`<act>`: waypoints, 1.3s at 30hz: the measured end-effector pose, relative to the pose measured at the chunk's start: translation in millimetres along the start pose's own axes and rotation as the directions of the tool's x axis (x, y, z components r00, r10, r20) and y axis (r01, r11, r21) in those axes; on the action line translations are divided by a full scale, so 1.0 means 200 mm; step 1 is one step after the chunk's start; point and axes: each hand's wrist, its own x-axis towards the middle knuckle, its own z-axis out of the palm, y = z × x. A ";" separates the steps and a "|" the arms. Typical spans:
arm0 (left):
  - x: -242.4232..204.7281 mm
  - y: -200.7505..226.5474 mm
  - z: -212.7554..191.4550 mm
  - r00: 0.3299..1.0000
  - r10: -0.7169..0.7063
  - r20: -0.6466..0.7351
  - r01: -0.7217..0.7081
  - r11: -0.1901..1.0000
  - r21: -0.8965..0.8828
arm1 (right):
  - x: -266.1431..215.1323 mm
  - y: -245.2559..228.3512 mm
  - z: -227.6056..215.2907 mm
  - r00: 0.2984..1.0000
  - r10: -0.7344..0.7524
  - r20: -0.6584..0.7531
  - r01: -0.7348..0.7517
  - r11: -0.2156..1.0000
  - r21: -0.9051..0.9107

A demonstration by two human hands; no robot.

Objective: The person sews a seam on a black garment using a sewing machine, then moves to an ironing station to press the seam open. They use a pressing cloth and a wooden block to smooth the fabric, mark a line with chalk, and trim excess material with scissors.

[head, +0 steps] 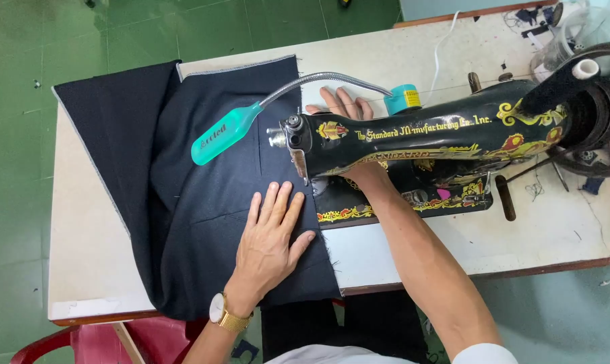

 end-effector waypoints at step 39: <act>0.06 -0.04 0.02 0.968 0.106 -0.228 -0.111 0.994 -0.007 | 0.00 0.01 0.00 0.994 -0.040 0.098 0.041 0.999 -0.009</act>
